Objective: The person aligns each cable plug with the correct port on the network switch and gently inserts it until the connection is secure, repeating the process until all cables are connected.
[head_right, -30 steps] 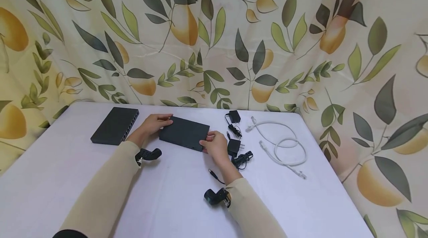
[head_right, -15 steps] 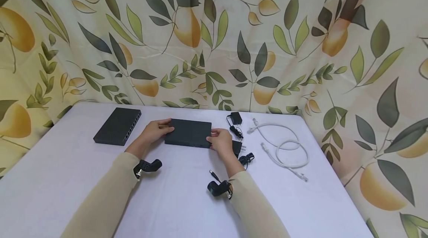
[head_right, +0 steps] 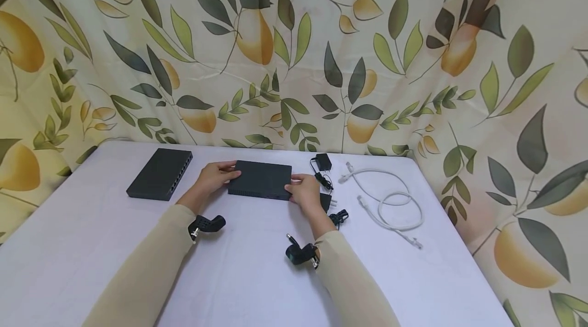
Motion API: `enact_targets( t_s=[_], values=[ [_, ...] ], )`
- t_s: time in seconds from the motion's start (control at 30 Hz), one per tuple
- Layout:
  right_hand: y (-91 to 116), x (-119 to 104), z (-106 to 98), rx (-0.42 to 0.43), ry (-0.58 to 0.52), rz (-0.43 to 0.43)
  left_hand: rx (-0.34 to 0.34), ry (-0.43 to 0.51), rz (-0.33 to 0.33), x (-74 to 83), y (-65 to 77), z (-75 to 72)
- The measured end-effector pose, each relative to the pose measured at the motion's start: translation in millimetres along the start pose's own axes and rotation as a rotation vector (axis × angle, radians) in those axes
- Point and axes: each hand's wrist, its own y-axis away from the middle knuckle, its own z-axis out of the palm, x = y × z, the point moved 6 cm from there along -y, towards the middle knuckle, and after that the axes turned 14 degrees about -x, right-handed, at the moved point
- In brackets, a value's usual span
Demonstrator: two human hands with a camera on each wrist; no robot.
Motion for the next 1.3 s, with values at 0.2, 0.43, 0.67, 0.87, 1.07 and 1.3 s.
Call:
enact_targets(
  t_s=[0.2, 0.43, 0.67, 0.87, 1.07, 1.3],
  values=[
    [-5, 0, -2, 0.009, 0.045, 0.010, 0.030, -0.029, 0.028, 1.6, -0.4, -0.7],
    [2, -3, -5, 0.001, 0.075, -0.058, 0.052, -0.079, 0.060, 0.6, 2.0, -1.1],
    [25, -3, -11, -0.054, 0.100, -0.085, 0.053, -0.089, 0.085, -3.2, 0.4, -1.2],
    [49, 4, -17, -0.143, 0.073, -0.054, 0.056, -0.101, 0.094, -2.5, -0.3, -1.4],
    [72, 11, -18, -0.207, 0.094, -0.037, 0.056, -0.096, 0.081, -2.0, -0.7, -0.6],
    [91, 20, -14, -0.203, 0.273, -0.017, 0.066, -0.110, 0.101, -3.1, -0.1, 0.0]
  ],
)
